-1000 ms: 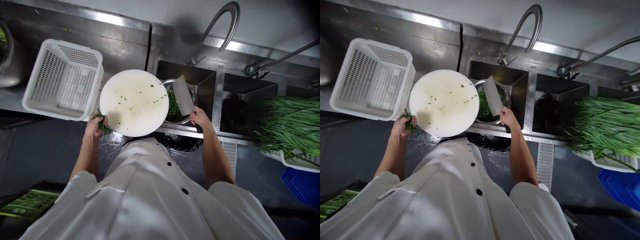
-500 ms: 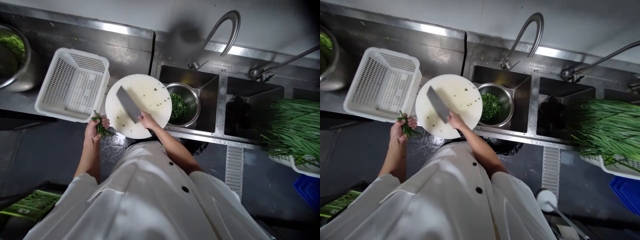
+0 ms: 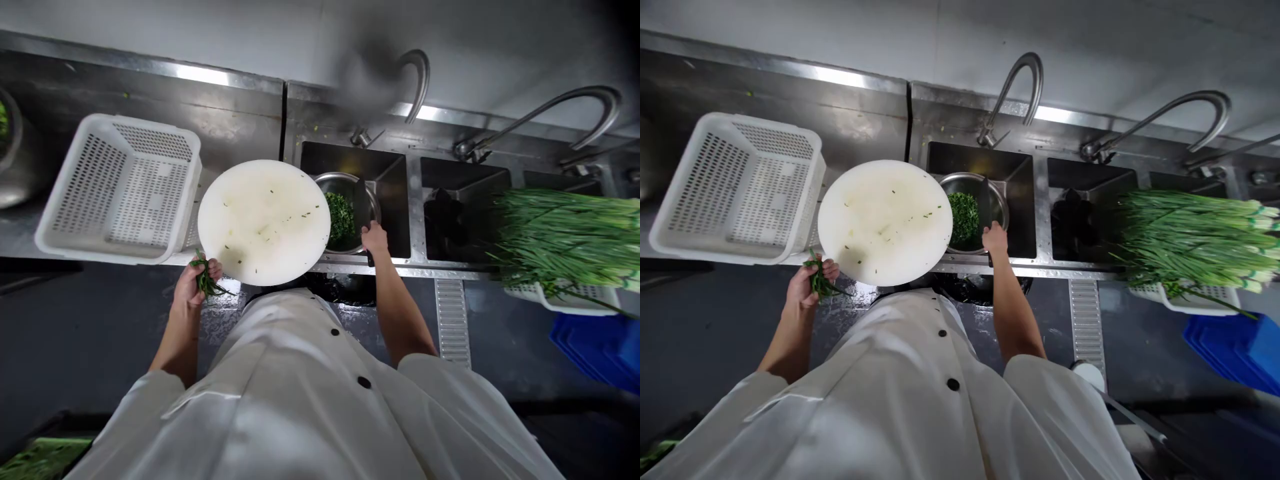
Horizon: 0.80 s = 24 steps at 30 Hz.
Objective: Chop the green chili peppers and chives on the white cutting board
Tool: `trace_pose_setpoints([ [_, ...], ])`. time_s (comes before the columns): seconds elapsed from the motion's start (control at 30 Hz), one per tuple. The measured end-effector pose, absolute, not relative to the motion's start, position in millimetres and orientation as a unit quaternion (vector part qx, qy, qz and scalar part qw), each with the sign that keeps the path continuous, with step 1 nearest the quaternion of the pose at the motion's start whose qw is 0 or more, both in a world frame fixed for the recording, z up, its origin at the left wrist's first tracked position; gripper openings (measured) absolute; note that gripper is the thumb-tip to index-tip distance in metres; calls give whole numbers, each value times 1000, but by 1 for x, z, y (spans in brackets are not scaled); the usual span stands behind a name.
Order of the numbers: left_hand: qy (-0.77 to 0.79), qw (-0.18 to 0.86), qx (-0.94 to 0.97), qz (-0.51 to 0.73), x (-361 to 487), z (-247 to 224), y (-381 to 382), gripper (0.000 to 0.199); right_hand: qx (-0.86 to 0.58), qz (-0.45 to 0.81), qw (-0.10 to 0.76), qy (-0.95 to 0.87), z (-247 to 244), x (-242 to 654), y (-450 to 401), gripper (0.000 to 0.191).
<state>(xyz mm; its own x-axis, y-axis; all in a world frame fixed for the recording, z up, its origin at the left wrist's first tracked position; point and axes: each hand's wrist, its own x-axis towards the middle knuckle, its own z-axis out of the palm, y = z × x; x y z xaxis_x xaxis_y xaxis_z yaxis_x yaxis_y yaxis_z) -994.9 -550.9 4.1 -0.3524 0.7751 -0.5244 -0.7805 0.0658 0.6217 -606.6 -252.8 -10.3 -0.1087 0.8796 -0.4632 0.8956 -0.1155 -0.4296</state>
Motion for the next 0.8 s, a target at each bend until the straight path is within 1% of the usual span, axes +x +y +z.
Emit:
trace_pose_setpoints([
  [0.1,453,585,8,673,-997,6,-535,36,679,-295,47,671,-20,-625,-279,26],
  [0.23,455,604,25,654,-998,6,-521,37,624,-289,99,720,-29,-651,-308,29],
  [0.37,455,624,40,634,-998,2,-519,37,597,-261,133,747,-19,-643,-315,27],
  [0.43,454,630,45,628,-1000,1,-521,37,601,-235,115,755,-6,-629,-319,24],
  [0.5,452,633,45,627,-1003,-1,-525,37,620,-229,66,747,9,-617,-327,21],
  [0.57,450,637,42,625,-1007,-3,-528,37,618,-292,25,730,23,-610,-340,19],
  [0.7,446,640,36,624,-1014,-5,-532,37,519,-511,1,686,29,-606,-353,21],
  [0.77,442,638,39,630,-1017,-6,-532,37,501,-565,-18,655,19,-602,-345,21],
  [0.8,439,637,43,632,-1018,-6,-533,37,515,-575,-37,635,13,-598,-337,22],
])
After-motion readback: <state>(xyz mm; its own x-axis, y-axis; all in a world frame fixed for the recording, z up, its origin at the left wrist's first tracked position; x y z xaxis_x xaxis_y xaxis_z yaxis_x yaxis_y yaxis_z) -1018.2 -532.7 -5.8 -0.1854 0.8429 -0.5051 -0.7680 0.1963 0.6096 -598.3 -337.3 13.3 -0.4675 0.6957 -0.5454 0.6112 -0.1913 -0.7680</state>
